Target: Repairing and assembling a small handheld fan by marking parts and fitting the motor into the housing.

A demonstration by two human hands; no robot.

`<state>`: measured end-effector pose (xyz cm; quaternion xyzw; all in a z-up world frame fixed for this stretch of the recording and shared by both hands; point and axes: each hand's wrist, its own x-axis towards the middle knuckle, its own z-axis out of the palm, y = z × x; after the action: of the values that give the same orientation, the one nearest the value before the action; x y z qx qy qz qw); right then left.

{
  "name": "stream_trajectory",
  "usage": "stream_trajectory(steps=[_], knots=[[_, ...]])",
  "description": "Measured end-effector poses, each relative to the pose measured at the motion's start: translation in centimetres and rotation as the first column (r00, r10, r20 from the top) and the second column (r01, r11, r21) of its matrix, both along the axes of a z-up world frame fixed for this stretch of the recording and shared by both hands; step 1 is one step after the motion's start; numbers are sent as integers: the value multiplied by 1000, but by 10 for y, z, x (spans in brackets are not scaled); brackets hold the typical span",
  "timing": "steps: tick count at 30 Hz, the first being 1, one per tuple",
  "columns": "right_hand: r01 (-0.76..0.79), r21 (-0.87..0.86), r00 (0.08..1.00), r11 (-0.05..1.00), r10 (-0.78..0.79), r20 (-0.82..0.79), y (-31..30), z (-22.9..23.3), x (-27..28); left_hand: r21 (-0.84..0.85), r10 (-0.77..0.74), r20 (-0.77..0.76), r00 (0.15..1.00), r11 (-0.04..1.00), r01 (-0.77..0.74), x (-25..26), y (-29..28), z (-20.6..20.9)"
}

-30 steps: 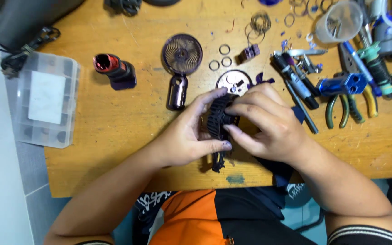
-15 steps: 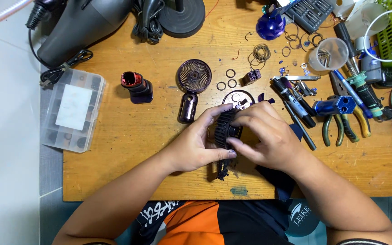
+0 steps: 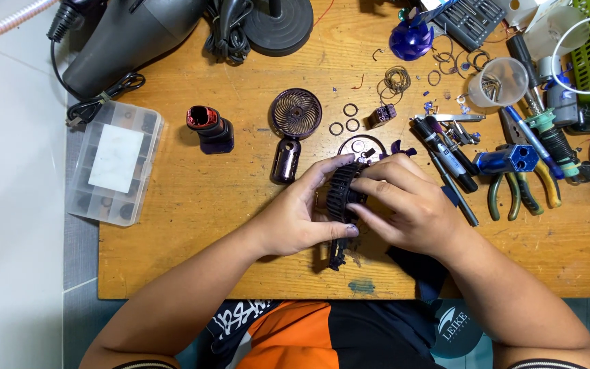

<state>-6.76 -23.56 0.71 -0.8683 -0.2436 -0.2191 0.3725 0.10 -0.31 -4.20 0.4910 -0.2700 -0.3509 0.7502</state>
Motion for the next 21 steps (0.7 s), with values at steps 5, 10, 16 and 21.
stream_trajectory(steps=[5, 10, 16, 21], knots=[[-21, 3, 1000, 1000, 21, 20, -3, -2, 0, -19, -18, 14, 1000, 1000, 18, 0, 0, -1], [-47, 6, 999, 999, 47, 26, -7, -1, 2, -6, -16, 34, 999, 1000, 16, 2, -1, -4], [-52, 2, 999, 999, 52, -7, -4, 2, 3, -2, -22, -13, 1000, 1000, 22, 3, 1, -9], [-43, -1, 999, 999, 43, 2, -3, 5, 3, -17, -37, -81, 996, 999, 36, 5, 4, -7]])
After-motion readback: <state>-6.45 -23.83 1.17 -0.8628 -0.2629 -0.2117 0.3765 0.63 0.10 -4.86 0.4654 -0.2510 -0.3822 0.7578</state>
